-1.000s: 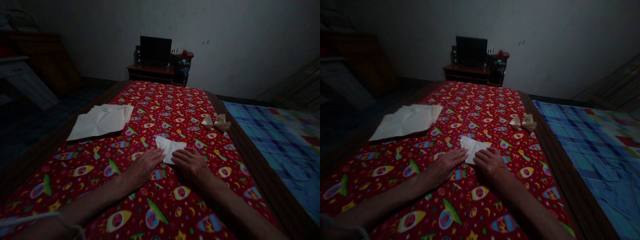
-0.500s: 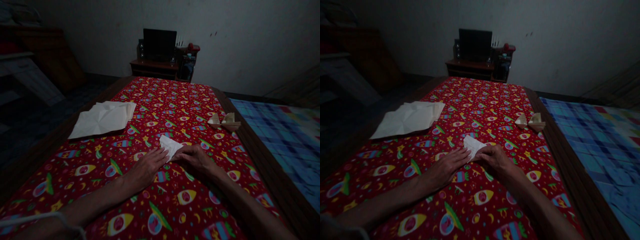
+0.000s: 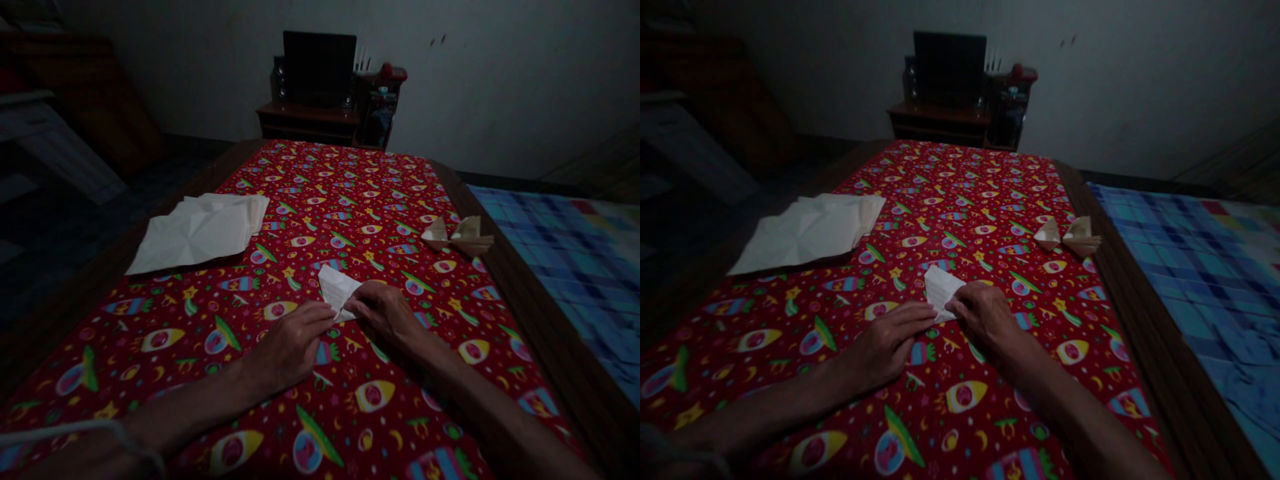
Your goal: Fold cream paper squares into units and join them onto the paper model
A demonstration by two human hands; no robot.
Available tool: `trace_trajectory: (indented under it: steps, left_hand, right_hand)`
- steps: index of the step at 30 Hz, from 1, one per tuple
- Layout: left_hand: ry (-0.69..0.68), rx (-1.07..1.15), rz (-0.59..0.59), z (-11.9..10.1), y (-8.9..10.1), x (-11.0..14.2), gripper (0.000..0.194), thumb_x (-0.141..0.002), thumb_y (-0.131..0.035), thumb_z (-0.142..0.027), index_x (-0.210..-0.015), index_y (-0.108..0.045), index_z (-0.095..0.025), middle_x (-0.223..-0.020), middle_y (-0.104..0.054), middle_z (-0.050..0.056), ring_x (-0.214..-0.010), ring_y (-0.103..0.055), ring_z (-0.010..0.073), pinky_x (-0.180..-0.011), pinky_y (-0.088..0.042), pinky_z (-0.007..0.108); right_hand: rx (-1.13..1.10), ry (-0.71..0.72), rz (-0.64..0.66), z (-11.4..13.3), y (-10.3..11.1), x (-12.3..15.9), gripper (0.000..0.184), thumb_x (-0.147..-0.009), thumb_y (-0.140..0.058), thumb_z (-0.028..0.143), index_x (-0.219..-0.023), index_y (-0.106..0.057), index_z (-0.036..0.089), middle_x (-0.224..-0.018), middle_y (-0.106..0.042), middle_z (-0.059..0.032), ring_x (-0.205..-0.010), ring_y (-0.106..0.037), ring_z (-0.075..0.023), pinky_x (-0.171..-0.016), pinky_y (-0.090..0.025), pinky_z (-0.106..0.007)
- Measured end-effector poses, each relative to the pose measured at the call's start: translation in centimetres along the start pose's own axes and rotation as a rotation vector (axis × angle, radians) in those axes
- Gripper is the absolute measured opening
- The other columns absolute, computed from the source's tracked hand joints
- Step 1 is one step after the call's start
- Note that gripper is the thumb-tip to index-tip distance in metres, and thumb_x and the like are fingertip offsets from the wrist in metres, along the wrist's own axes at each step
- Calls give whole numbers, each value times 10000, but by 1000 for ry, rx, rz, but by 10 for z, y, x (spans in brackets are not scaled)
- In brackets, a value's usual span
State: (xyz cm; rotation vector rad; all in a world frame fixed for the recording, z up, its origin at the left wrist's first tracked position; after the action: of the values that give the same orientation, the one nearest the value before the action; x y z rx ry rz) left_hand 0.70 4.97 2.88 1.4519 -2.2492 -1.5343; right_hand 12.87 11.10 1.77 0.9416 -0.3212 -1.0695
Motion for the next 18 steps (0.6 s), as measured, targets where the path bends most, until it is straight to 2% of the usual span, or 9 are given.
trace_trajectory:
  steps: [4, 6, 10, 18]
  left_hand:
    - [183, 77, -103, 11, 3, -18, 76, -810, -592, -185, -807, -656, -144, -918, -599, 63, -914, -545, 179, -795, -502, 324]
    - [217, 85, -112, 15, 0, -23, 99, -789, -639, -226, -726, -633, -150, -867, -569, 44, -873, -527, 172, -768, -482, 313]
    - [236, 107, -88, 23, -7, -25, 146, -788, -640, -190, -662, -584, -145, -815, -538, 24, -824, -506, 156, -737, -443, 292]
    - [219, 110, -40, 26, -12, -22, 210, -798, -627, -197, -644, -491, -154, -813, -500, 14, -813, -483, 153, -717, -417, 282]
  right_hand:
    - [-48, 13, 29, 2, -3, 0, 234, -859, -544, 321, -720, -636, 157, -679, -599, -20, -639, -516, -123, -586, -348, -231]
    - [-55, 20, 30, 1, -4, 0, 239, -860, -536, 314, -705, -627, 157, -670, -590, -16, -634, -509, -121, -582, -343, -229]
    - [-29, -2, -6, -3, -2, 0, 266, -873, -509, 321, -684, -600, 158, -643, -561, -8, -604, -484, -113, -553, -322, -223]
    - [-31, -111, -69, -7, 3, 2, 298, -857, -538, 381, -668, -603, 160, -624, -563, -3, -562, -475, -104, -519, -298, -219]
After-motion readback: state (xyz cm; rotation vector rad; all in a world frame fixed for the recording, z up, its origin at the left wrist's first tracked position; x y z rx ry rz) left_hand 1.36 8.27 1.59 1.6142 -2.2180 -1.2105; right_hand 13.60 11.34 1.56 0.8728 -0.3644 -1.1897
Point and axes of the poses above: each hand's wrist, its own x-axis away from the middle knuckle, its own y-axis out of the back of the hand, z = x × y, the point moved 9 cm from there along -x, towards the middle knuckle
